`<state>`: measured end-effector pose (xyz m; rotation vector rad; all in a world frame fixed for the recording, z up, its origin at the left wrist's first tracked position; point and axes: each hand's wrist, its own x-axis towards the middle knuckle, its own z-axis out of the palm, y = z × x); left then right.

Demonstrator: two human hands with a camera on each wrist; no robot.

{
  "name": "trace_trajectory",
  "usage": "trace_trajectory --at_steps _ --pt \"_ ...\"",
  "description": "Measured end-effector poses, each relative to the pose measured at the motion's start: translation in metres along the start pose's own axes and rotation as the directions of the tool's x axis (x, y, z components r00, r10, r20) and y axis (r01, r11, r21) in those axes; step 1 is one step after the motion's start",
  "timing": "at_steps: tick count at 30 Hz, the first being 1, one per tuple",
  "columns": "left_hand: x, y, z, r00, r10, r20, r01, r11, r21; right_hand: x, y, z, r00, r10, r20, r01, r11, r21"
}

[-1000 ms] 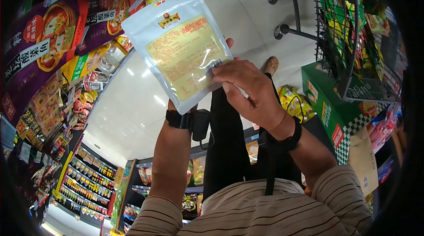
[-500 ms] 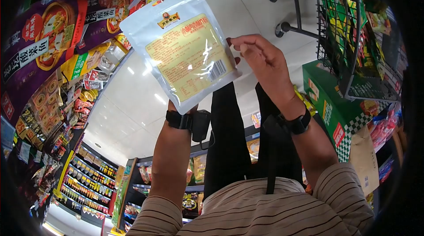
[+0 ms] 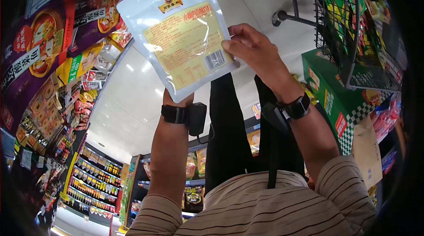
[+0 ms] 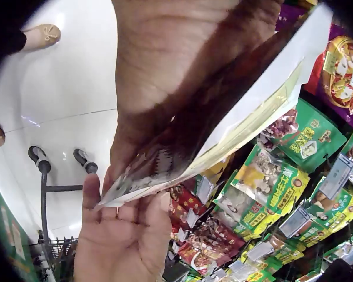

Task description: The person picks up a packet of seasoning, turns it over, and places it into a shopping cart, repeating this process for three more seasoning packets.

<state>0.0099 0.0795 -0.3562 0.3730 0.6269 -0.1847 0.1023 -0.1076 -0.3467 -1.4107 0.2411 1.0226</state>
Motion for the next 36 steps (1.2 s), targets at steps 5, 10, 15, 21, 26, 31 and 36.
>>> trace_trajectory --at_steps 5,10,15,21,26,31,36 --pt "0.003 -0.003 0.005 0.999 0.027 -0.029 -0.025 0.998 0.051 0.001 0.007 -0.006 1.0 -0.023 0.016 0.022 0.997 0.075" --pt "0.009 -0.005 0.009 0.997 0.058 -0.048 -0.054 0.994 0.098 -0.001 0.01 -0.008 0.999 -0.051 0.007 0.051 0.995 0.09" --pt "0.01 -0.007 0.01 0.995 0.069 -0.07 -0.06 0.99 0.125 -0.002 0.011 -0.009 0.999 -0.045 -0.005 0.045 0.998 0.054" --pt "0.007 -0.008 0.008 0.992 0.075 -0.098 -0.059 0.986 0.156 -0.003 0.013 -0.009 1.0 -0.002 -0.015 0.003 0.999 0.053" --pt "0.006 -0.01 0.006 0.991 0.073 -0.115 -0.053 0.984 0.172 -0.005 0.01 -0.007 1.0 0.022 -0.02 -0.022 0.999 0.036" --pt "0.009 -0.006 0.004 0.99 0.07 -0.124 -0.045 0.98 0.195 -0.002 0.009 -0.005 0.999 0.024 -0.028 -0.024 1.0 0.007" --pt "0.01 -0.005 0.003 0.989 0.056 -0.14 -0.026 0.978 0.206 -0.002 0.003 -0.003 0.996 0.015 -0.087 -0.024 0.994 -0.107"
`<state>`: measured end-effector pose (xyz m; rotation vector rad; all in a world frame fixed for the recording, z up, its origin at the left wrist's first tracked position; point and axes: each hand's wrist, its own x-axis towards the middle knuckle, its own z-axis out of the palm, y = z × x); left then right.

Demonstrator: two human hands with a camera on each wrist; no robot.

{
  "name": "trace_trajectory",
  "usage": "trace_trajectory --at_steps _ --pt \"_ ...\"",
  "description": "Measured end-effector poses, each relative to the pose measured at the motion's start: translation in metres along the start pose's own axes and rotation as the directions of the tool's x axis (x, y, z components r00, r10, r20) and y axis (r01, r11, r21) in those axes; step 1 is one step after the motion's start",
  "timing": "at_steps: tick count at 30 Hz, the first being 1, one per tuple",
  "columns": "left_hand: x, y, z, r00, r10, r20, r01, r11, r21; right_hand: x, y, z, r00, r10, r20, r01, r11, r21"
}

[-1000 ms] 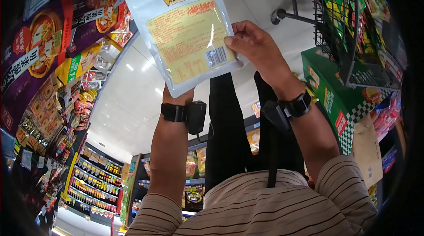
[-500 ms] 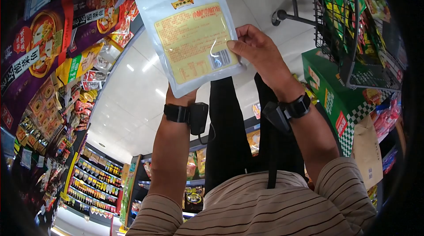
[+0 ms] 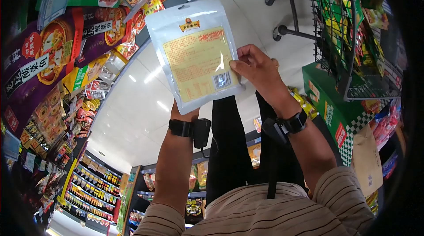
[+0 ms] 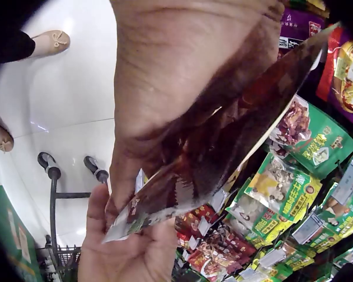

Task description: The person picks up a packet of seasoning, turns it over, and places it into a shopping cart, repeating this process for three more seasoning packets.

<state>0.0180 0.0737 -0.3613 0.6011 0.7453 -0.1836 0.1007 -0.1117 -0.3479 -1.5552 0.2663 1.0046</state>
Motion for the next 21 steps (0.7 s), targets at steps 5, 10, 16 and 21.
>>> trace_trajectory --at_steps 5,10,16,21 --pt "-0.002 0.0 -0.003 0.999 -0.031 -0.014 0.031 1.0 0.003 0.003 -0.001 0.003 0.958 -0.268 -0.104 0.251 0.956 -0.152" --pt "0.007 -0.003 -0.009 0.992 -0.116 0.048 0.124 0.963 -0.239 0.004 -0.019 0.017 0.809 -0.588 0.023 0.519 0.693 -0.5" --pt "0.007 0.004 0.0 0.993 -0.114 0.01 0.114 0.993 -0.006 0.01 -0.043 0.039 0.964 -0.075 0.254 0.066 0.997 0.042" --pt "0.012 0.007 -0.018 0.993 -0.036 -0.11 0.06 0.973 0.223 0.031 -0.044 0.044 0.924 0.075 0.374 -0.006 0.984 -0.181"
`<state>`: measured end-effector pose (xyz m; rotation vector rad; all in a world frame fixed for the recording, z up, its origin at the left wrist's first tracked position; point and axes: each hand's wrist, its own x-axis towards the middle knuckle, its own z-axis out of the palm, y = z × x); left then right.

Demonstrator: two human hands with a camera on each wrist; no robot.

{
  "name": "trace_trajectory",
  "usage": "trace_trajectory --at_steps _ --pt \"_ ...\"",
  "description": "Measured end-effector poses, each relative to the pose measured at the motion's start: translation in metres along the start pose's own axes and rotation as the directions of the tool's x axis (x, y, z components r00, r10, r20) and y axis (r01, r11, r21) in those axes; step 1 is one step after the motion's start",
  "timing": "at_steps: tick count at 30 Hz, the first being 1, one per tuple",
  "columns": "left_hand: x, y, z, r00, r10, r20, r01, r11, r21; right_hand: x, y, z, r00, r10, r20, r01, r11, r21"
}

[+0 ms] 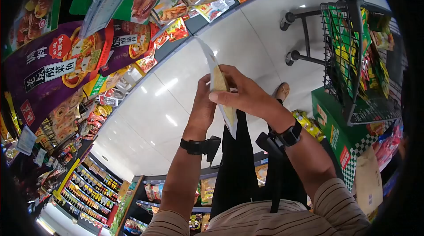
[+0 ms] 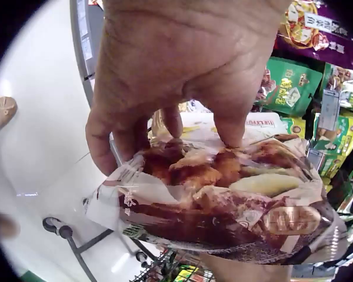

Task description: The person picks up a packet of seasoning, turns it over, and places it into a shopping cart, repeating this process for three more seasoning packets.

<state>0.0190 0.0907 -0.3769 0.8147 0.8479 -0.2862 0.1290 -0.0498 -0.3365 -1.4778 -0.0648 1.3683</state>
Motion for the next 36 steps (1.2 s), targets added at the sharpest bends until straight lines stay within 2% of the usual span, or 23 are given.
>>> trace_trajectory --at_steps 3,4,7,8,10,11,13,14,17,21,22,25,27,30,33,34,36 --pt "0.007 0.005 -0.014 0.988 0.022 -0.15 0.001 0.989 0.149 0.011 -0.003 -0.004 0.989 -0.074 0.13 0.021 0.929 0.369" --pt "0.01 0.007 -0.018 0.979 0.032 -0.199 0.008 0.981 0.194 0.017 0.0 -0.006 0.995 -0.028 0.1 -0.01 0.934 0.356" --pt "0.015 0.018 -0.027 0.97 0.095 -0.224 -0.06 0.986 0.158 0.05 0.026 -0.009 0.997 0.071 0.01 -0.07 0.95 0.304" --pt "0.019 0.017 -0.032 0.948 0.141 -0.285 -0.084 0.975 0.204 0.065 0.039 -0.009 0.997 0.075 -0.016 -0.068 0.959 0.276" --pt "0.024 0.024 -0.048 0.938 0.134 -0.32 -0.018 0.939 0.342 0.079 0.038 -0.01 0.995 0.092 -0.049 -0.081 0.978 0.193" --pt "0.029 0.027 -0.055 0.932 0.132 -0.337 0.018 0.913 0.407 0.088 0.037 -0.008 0.994 0.059 -0.09 -0.042 0.983 0.179" --pt "0.043 0.027 -0.065 0.919 0.187 -0.347 -0.045 0.924 0.38 0.112 0.047 -0.004 0.985 -0.005 -0.175 0.031 0.989 0.147" --pt "0.05 0.029 -0.068 0.912 0.216 -0.349 -0.078 0.926 0.37 0.126 0.053 -0.005 0.971 -0.051 -0.235 0.067 0.996 0.059" --pt "0.067 0.039 -0.074 0.896 0.273 -0.351 -0.137 0.92 0.367 0.148 0.043 -0.008 0.978 -0.035 -0.206 0.073 0.981 0.18" --pt "0.087 0.052 -0.084 0.879 0.371 -0.301 -0.252 0.895 0.367 0.186 0.039 -0.014 0.97 -0.143 -0.197 0.171 0.977 0.129" --pt "0.092 0.054 -0.086 0.871 0.39 -0.3 -0.269 0.888 0.373 0.186 0.03 -0.016 0.979 -0.076 -0.187 0.099 0.989 0.112" --pt "0.106 0.054 -0.099 0.856 0.438 -0.276 -0.307 0.859 0.41 0.225 0.052 -0.016 0.96 -0.164 -0.228 0.194 0.974 0.116" --pt "0.112 0.053 -0.104 0.855 0.456 -0.246 -0.336 0.849 0.407 0.229 0.054 -0.018 0.973 -0.115 -0.199 0.144 0.979 0.142" --pt "0.112 0.057 -0.113 0.877 0.375 -0.3 -0.189 0.844 0.501 0.224 0.049 -0.019 0.975 -0.079 -0.207 0.103 0.989 0.109" --pt "0.116 0.059 -0.113 0.893 0.339 -0.295 -0.204 0.891 0.405 0.224 0.044 -0.018 0.965 -0.109 -0.239 0.115 0.993 0.009" --pt "0.117 0.063 -0.112 0.895 0.326 -0.304 -0.176 0.886 0.43 0.225 0.043 -0.019 0.96 -0.131 -0.249 0.127 0.991 -0.032" --pt "0.118 0.071 -0.113 0.899 0.298 -0.322 -0.119 0.872 0.476 0.219 0.034 -0.021 0.964 -0.058 -0.258 0.052 0.998 -0.03"
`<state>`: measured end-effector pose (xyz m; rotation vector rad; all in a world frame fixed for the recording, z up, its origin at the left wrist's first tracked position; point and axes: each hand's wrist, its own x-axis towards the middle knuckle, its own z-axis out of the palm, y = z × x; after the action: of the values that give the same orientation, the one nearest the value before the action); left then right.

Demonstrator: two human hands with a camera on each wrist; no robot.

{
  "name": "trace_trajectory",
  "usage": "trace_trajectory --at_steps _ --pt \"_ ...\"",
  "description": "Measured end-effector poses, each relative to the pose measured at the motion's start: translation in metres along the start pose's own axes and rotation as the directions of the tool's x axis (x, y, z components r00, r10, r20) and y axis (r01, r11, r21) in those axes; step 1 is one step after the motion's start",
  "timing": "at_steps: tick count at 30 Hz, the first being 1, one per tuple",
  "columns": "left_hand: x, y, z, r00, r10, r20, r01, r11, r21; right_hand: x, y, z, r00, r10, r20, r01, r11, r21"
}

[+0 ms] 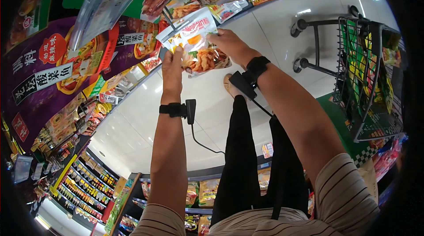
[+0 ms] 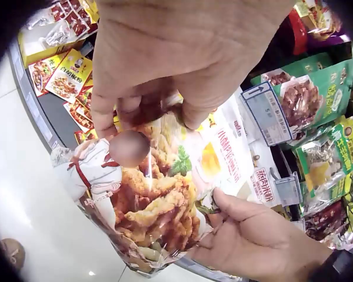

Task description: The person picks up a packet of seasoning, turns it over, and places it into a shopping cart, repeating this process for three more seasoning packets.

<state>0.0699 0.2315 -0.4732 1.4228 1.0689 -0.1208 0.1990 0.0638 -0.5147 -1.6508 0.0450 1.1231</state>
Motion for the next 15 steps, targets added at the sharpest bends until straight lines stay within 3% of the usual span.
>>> trace_trajectory --at_steps 1,4,6,10,15 --pt "-0.001 0.002 0.001 1.0 0.005 -0.005 -0.005 1.0 0.001 -0.004 -0.007 -0.001 0.999 0.038 -0.004 -0.038 0.999 -0.008" --pt "-0.005 0.01 0.003 0.999 0.03 -0.011 -0.03 1.0 0.001 0.003 -0.005 -0.003 0.998 -0.063 -0.011 0.062 0.994 -0.093" --pt "-0.012 0.012 0.004 0.998 0.058 -0.001 -0.058 0.998 -0.005 0.0 -0.003 -0.003 0.997 -0.079 0.02 0.08 0.996 -0.044" --pt "-0.01 0.003 0.001 0.991 0.131 0.0 -0.13 0.984 -0.121 -0.003 -0.007 -0.001 0.991 -0.132 0.013 0.132 0.986 -0.097" --pt "-0.009 0.02 0.002 0.984 0.18 -0.005 -0.179 0.975 -0.135 -0.007 -0.026 -0.002 0.992 -0.12 0.044 0.118 0.992 0.051"
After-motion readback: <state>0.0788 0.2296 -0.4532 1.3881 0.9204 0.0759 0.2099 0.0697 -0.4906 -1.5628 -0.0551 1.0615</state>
